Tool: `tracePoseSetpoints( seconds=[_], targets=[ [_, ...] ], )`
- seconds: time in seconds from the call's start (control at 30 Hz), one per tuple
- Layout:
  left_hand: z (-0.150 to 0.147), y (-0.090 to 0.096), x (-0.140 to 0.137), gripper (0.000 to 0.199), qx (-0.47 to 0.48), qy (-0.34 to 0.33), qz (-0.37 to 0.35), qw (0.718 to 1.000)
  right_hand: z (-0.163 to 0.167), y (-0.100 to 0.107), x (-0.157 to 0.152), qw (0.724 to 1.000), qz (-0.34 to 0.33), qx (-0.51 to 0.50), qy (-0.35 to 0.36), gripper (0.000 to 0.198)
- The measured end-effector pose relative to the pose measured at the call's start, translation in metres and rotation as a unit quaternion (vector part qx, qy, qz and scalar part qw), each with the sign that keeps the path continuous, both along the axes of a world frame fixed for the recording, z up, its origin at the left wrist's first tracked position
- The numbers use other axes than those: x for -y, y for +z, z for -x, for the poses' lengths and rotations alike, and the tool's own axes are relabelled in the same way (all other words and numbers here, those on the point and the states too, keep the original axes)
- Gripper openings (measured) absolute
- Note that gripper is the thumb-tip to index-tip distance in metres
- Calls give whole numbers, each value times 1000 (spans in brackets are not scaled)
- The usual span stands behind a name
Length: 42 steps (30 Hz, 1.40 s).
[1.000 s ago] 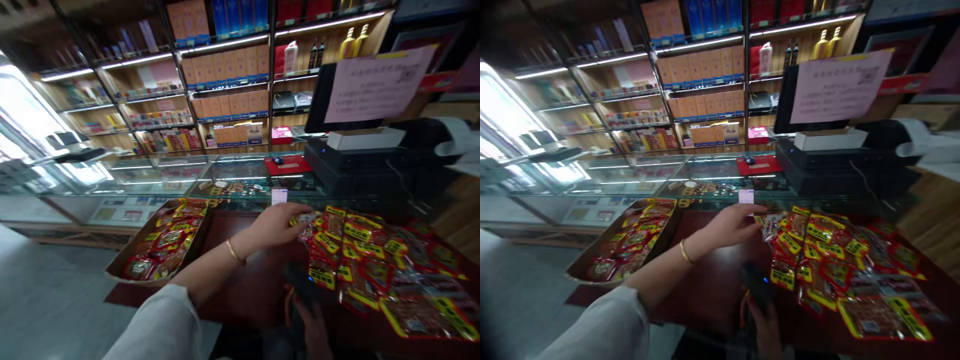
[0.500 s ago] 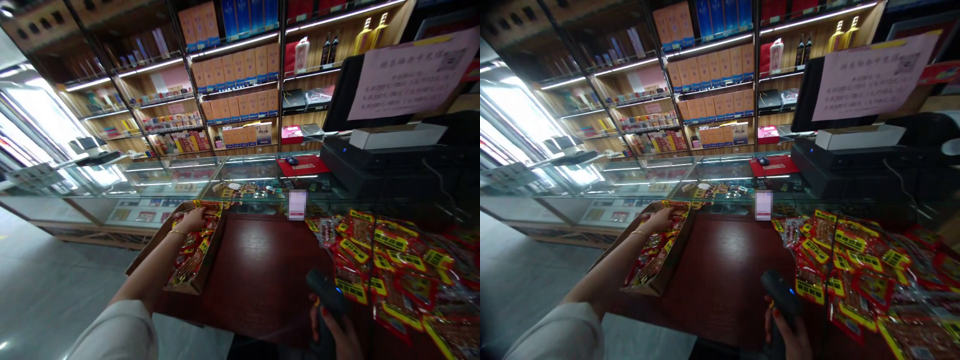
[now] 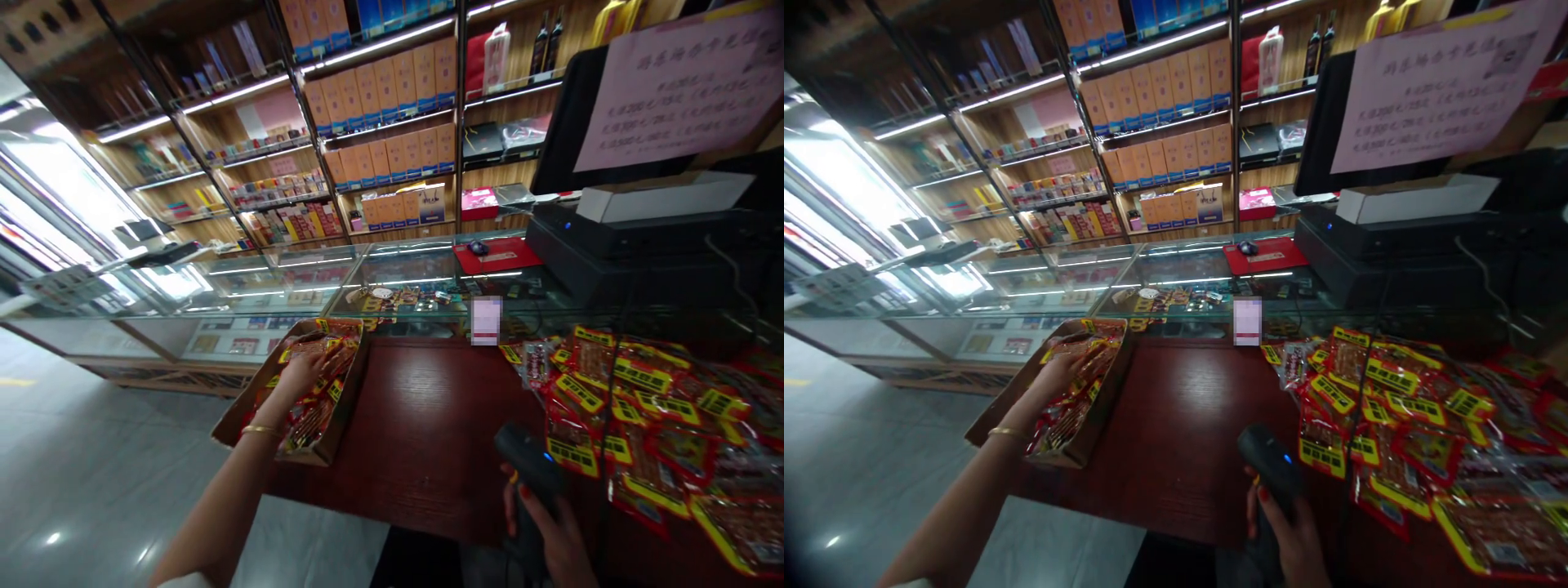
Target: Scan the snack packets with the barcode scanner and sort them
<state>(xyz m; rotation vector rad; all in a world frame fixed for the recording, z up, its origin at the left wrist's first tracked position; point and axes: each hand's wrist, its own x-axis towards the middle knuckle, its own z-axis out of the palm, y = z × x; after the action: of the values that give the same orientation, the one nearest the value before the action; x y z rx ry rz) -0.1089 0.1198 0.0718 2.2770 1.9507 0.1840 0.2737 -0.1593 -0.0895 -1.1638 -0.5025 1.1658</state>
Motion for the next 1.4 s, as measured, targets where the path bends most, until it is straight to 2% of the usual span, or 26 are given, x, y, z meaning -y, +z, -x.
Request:
tracePoseSetpoints(
  seconds=[0.07,0.13,0.2,0.27,0.33,0.37,0.4,0.43,0.5,0.57,0.67,0.77,0.83,0.9,0.93,1.0,1.07,1.13,1.17,1.27,1.33,1.4],
  targets=[
    [-14,9,23,46,94,25,-76,992,1,0,0,1000,-5,-7,3,45],
    [-42,10,49,48,246,26,-107,963,2,3,0,1000,-8,-14,-1,45],
    [-80,0,74,50,397,-6,-34,917,4,10,-1,1000,-11,-12,-10,47],
    [-119,-20,95,52,501,-37,94,860,6,17,-1,1000,-9,-2,-18,48],
    [-150,-42,110,51,548,-48,182,815,8,24,-1,1000,-5,10,-20,49],
    [-160,-52,116,48,551,-52,189,811,9,26,0,1000,-1,18,-20,49],
    [-166,-60,122,45,540,-59,169,822,10,27,2,999,2,27,-20,49],
    [-169,-66,127,40,511,-74,127,847,10,27,5,999,6,37,-18,50],
    [-167,-73,137,36,407,-124,24,905,10,27,14,998,17,57,-15,49],
    [-160,-76,146,37,289,-185,-29,939,9,26,26,995,37,95,3,45],
    [-150,-80,152,29,214,-224,-16,951,4,28,47,973,82,206,59,47],
    [-145,-88,149,35,165,-153,-29,974,-1,37,61,943,93,309,79,48],
    [-145,-92,146,52,101,-95,-16,990,-2,45,65,932,88,342,81,46],
    [-148,-95,144,66,56,-74,29,995,-1,53,65,927,86,355,88,45],
    [-149,-95,144,64,49,-76,49,995,0,56,65,926,85,356,96,45],
    [-152,-95,146,48,69,-82,64,992,2,59,64,925,80,355,108,44],
    [-153,-95,147,32,134,-80,60,986,4,61,63,925,79,354,111,42],
    [-153,-96,147,24,246,-71,76,964,5,60,64,924,82,357,109,41],
    [-152,-97,146,21,316,-68,98,941,6,60,64,922,83,361,111,40],
    [-149,-96,141,26,486,-43,199,850,7,60,66,910,84,382,137,34],
    [-148,-93,138,31,529,-26,256,809,7,60,66,901,83,391,169,29],
    [-146,-90,136,32,536,-19,275,798,7,61,66,893,81,393,205,26]
  ],
)
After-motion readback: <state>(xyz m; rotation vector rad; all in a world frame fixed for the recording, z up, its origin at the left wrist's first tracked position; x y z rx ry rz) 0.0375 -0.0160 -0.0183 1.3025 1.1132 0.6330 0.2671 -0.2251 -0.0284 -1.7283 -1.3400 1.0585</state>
